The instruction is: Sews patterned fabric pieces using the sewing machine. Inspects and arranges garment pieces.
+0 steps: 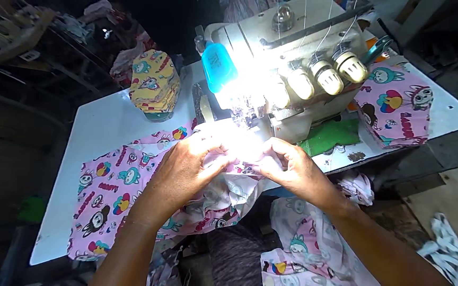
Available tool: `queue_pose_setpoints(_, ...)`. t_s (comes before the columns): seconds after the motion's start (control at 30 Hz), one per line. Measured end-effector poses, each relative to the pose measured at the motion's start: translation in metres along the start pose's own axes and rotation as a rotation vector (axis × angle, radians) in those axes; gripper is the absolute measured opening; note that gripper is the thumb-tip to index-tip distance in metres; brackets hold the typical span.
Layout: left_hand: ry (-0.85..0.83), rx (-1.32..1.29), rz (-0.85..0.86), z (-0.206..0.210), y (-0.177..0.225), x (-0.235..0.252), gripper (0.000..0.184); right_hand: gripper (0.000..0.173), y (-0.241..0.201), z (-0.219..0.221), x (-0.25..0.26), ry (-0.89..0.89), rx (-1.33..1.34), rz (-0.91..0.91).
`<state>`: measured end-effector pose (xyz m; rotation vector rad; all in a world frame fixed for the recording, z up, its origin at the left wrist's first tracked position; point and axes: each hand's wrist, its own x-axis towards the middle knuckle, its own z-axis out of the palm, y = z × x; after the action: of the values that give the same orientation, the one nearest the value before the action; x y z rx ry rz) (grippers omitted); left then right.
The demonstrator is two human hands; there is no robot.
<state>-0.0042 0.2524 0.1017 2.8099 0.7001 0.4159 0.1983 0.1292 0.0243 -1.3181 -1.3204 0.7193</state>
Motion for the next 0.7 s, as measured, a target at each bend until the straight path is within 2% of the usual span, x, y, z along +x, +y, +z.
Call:
queue_pose_setpoints(0.2, 0.029, 0.015, 0.009, 0.003, 0.003, 0.005, 0.025, 0.006, 0.005, 0.000, -0.009, 0.055, 0.070, 0.015)
queue_pose_setpoints(0.47, 0.054, 0.021, -0.073, 0.008, 0.008, 0.008, 0.019, 0.007, 0.006, -0.001, -0.011, 0.086, 0.136, 0.050)
queue_pose_setpoints(0.6, 0.068, 0.010, -0.092, 0.009, 0.009, 0.007, 0.018, 0.019, 0.006, -0.001, -0.011, 0.068, 0.102, 0.043)
queue_pose_setpoints(0.7, 0.072, 0.005, -0.096, 0.010, 0.010, 0.007, 0.019, 0.012, 0.007, -0.001, -0.012, 0.083, 0.098, 0.049)
